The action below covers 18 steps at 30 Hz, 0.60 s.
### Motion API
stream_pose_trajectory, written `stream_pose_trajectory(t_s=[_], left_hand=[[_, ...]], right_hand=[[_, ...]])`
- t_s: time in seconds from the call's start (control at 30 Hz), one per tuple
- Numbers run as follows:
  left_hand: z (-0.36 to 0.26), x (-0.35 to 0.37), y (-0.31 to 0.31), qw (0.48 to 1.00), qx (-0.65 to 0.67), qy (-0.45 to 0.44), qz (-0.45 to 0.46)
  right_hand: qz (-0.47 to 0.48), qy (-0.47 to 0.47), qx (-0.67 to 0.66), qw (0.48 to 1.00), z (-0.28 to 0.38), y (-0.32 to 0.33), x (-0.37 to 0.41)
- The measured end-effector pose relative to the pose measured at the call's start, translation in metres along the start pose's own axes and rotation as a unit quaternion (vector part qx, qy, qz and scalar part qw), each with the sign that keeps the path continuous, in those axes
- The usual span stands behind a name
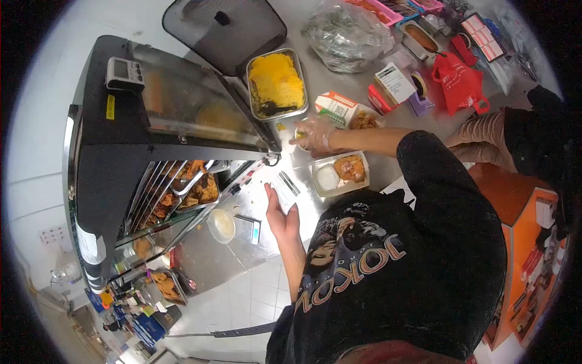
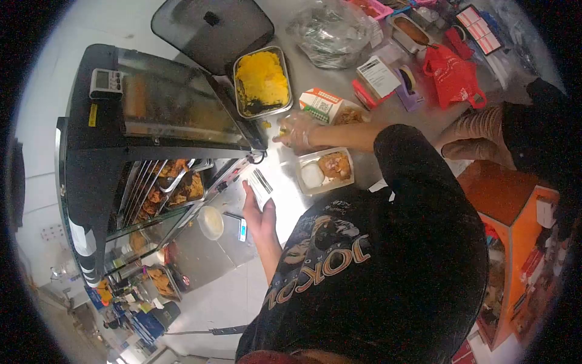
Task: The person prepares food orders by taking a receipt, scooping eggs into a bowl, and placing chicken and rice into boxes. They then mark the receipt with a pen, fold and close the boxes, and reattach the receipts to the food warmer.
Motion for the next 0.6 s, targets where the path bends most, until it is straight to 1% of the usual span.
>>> stream_pose_trajectory(t_s=[0.03, 0.07, 0.13, 0.17, 0.2, 0.23, 0.27, 0.37, 0.4, 0.43, 0.47, 0.5, 0.57, 0.6], left_hand=[[0.002, 0.006, 0.0, 0.996, 0.072, 0.035, -0.032], [0.007, 0.013, -0.001, 0.972, 0.202, 0.077, -0.088], [0.012, 0.031, -0.002, 0.938, 0.289, 0.135, -0.135], [0.014, 0.04, -0.001, 0.948, 0.251, 0.15, -0.129], [0.016, 0.05, -0.003, 0.955, 0.214, 0.167, -0.123], [-0.002, 0.056, -0.013, 0.981, 0.096, 0.127, -0.113], [-0.02, 0.062, -0.024, 0.989, -0.029, 0.092, -0.112], [-0.025, 0.086, -0.037, 0.991, -0.131, 0.032, 0.005], [-0.022, 0.09, -0.043, 0.981, -0.181, -0.033, 0.057], [-0.007, 0.094, -0.05, 0.997, -0.032, 0.063, 0.042], [-0.002, 0.095, -0.061, 0.981, 0.111, 0.16, -0.002], [0.008, 0.096, -0.082, 0.891, 0.299, 0.333, -0.071], [0.009, 0.1, -0.113, 0.871, 0.296, 0.391, -0.033], [0.034, 0.106, -0.127, 0.874, 0.3, 0.382, 0.02]], right_hand=[[0.029, -0.002, 0.008, 1.0, 0.0, -0.001, -0.002], [0.022, 0.0, 0.023, 0.999, 0.002, 0.001, 0.0], [0.024, -0.002, -0.01, 1.0, 0.0, -0.001, -0.004], [0.024, -0.003, -0.026, 0.999, -0.003, -0.001, -0.007], [0.005, -0.006, -0.033, 0.999, -0.007, 0.001, -0.009], [-0.012, -0.009, -0.041, 0.999, -0.01, 0.001, -0.01], [-0.026, -0.012, -0.05, 0.998, -0.012, 0.001, -0.009], [-0.008, -0.013, -0.092, 0.996, -0.018, 0.038, 0.001], [-0.053, -0.013, -0.1, 0.994, -0.018, 0.048, 0.008], [-0.071, -0.005, -0.116, 0.991, -0.02, 0.059, 0.015], [-0.089, 0.002, -0.132, 0.987, -0.022, 0.08, 0.027], [-0.107, 0.007, -0.146, 0.983, -0.025, 0.1, 0.04], [-0.188, -0.002, -0.105, 0.977, -0.032, 0.135, 0.076], [-0.228, -0.007, -0.083, 0.97, -0.036, 0.151, 0.097]])
Point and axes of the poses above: each hand's wrist, its own x-axis away from the middle knuckle, its own y-axis out of the back of the hand, z = x × y, the point moved 5 cm from there along -x, towards the middle knuckle, and after that the axes turned 10 degrees about -y, right-handed, at the moved point
